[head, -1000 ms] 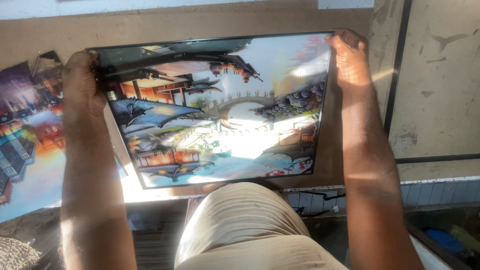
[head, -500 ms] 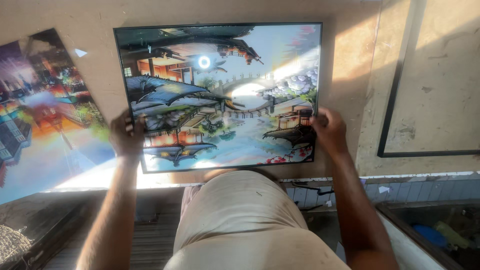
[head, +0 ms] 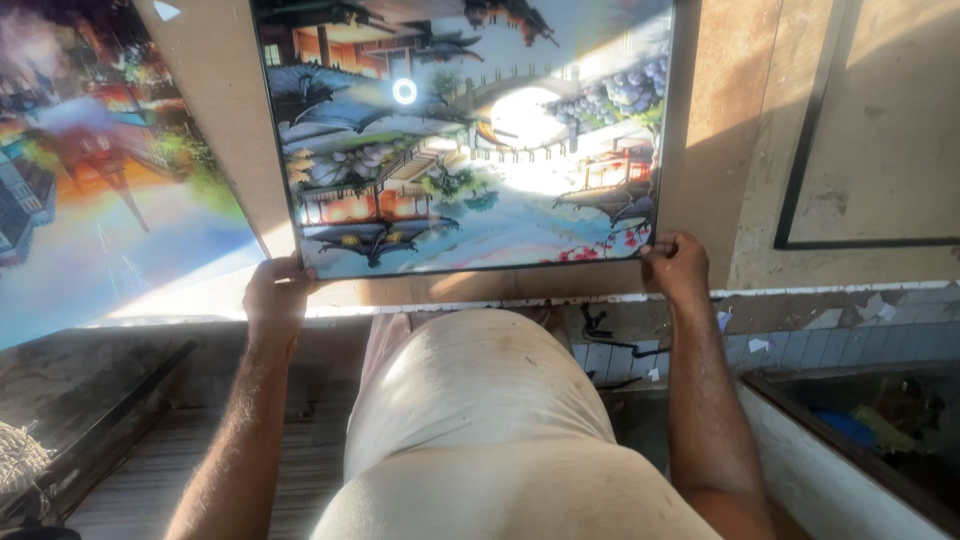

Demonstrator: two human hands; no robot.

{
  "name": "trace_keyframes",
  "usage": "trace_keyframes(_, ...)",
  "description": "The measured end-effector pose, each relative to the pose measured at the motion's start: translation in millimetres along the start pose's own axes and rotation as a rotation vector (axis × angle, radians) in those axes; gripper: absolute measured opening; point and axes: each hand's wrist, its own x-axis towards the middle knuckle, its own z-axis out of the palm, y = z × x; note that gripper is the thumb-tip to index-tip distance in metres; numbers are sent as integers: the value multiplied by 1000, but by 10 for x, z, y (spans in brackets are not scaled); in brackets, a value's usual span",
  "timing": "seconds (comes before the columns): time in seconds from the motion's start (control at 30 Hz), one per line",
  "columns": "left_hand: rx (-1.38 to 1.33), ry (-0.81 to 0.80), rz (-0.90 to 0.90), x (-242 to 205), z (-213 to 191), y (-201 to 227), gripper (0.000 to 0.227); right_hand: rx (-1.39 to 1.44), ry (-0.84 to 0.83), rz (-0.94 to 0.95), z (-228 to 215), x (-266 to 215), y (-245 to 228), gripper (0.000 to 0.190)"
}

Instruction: The person places printed images into black frames one at a time on a workbench, aligns them, and stacks the completed frames. The prints depict various scenes including cityscapes and landscapes.

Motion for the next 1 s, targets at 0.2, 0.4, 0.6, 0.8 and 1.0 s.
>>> trace_keyframes(0.2,202,2,186,6,-30,45,35,-409,-47,-84,-40,237,-9,34)
trace_keyframes(0.4,98,64,203,-153,60,209,34,-489,-119,-50,-142,283,-335,46)
trace_keyframes(0.6,461,344,850,-552,588,408,42,-818,146,-535,132,252,-1122,62)
trace_keyframes(0.8,615,-94,1135,-713,1378,929,83,-557,128,-1131,1035,1477,-2500,86)
trace_keyframes(1.0,923,-198,1067,-785,1525,1119,88,-451,46,-1381,1525,2035,-3210,85)
